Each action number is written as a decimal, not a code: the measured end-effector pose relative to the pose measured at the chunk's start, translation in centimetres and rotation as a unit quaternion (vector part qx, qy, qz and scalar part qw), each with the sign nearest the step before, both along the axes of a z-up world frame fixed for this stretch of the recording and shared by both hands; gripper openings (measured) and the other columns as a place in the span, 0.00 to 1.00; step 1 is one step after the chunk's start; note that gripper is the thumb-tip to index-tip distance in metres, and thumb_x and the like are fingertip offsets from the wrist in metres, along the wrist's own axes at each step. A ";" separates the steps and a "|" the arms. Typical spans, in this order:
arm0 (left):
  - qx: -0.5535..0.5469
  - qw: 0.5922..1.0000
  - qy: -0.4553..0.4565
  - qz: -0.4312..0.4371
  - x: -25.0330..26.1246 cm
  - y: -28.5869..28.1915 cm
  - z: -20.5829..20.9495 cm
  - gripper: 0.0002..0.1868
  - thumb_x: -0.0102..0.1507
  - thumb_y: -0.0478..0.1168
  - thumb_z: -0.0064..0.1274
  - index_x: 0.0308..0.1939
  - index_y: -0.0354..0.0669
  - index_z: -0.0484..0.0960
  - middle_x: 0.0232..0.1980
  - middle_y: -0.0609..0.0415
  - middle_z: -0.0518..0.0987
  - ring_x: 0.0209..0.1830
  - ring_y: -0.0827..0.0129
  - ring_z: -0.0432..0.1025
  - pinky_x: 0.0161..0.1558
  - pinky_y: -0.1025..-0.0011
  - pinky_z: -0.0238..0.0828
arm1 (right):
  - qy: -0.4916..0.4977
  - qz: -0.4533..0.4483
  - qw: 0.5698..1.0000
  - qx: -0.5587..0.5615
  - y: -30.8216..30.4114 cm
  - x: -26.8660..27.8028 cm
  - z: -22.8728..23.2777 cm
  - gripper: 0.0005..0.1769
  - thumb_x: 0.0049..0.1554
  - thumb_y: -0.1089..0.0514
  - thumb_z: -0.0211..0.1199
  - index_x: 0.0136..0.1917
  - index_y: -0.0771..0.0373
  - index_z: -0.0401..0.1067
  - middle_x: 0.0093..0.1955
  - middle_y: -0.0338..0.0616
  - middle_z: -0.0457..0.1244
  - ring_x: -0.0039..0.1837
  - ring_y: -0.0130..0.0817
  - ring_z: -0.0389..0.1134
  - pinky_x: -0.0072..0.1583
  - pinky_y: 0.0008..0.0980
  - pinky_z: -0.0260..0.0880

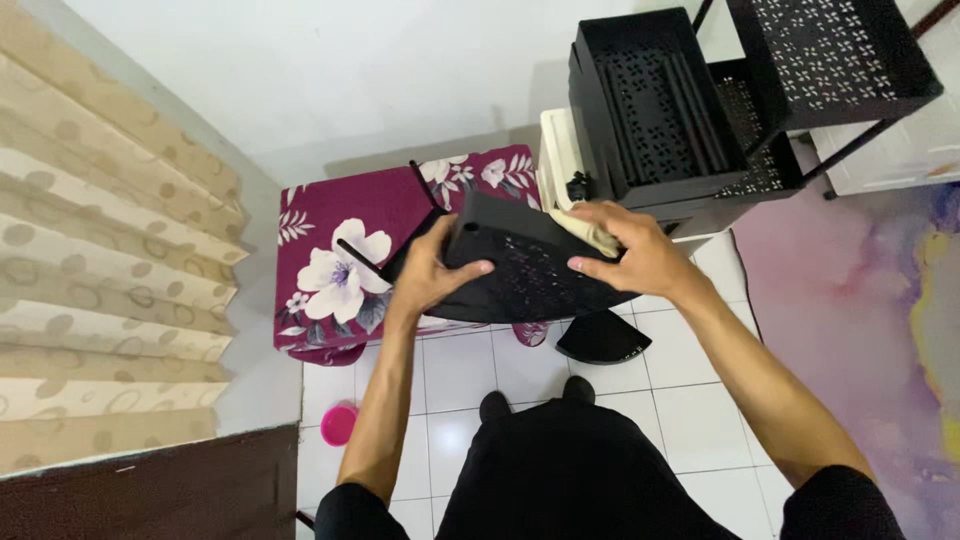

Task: The person wipes black plastic furniture parts with a cloth, including a perforated tray and several rods. They handle each piece individually, wiping both sides and edges, then place them back on a floral-covered stool or into a black storage unit.

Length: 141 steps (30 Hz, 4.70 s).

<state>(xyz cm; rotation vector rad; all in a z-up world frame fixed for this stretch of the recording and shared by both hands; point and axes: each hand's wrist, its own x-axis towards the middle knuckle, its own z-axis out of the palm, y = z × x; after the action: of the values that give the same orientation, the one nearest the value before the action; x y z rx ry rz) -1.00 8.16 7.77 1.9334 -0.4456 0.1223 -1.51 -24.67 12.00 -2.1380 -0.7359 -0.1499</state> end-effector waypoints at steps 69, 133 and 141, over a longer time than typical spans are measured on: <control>0.220 0.921 -0.294 0.133 2.8 -12.0 -4.2 0.21 0.43 0.35 0.67 0.37 0.43 0.75 0.35 0.55 0.73 0.37 0.57 0.67 0.38 0.59 0.58 | -0.050 -0.123 0.987 -0.089 -14.0 14.8 -9.4 0.25 0.50 0.63 0.61 0.62 0.70 0.74 0.64 0.57 0.67 0.66 0.52 0.68 0.63 0.44 0.68; -0.554 0.790 0.252 0.067 8.6 17.6 -17.8 0.36 0.63 0.54 0.48 0.68 0.36 0.61 0.63 0.42 0.71 0.58 0.47 0.73 0.49 0.44 0.78 | -0.117 -0.038 0.992 -0.008 24.7 2.9 -12.1 0.17 0.52 0.64 0.73 0.52 0.72 0.72 0.53 0.56 0.66 0.65 0.53 0.67 0.63 0.44 0.69; -0.220 0.906 0.359 0.032 10.9 26.9 -11.0 0.59 0.58 0.78 0.39 0.81 0.42 0.55 0.73 0.28 0.59 0.69 0.47 0.62 0.64 0.49 0.65 | -0.101 0.049 0.992 -0.059 19.9 2.8 -9.7 0.13 0.52 0.63 0.74 0.47 0.70 0.74 0.52 0.52 0.68 0.65 0.48 0.68 0.65 0.42 0.70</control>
<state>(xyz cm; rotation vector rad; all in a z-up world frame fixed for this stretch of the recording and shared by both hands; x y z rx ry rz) 9.93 35.02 -3.18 1.4114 0.1373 -0.4107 1.26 -4.74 2.35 -2.2151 -0.9881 -0.2805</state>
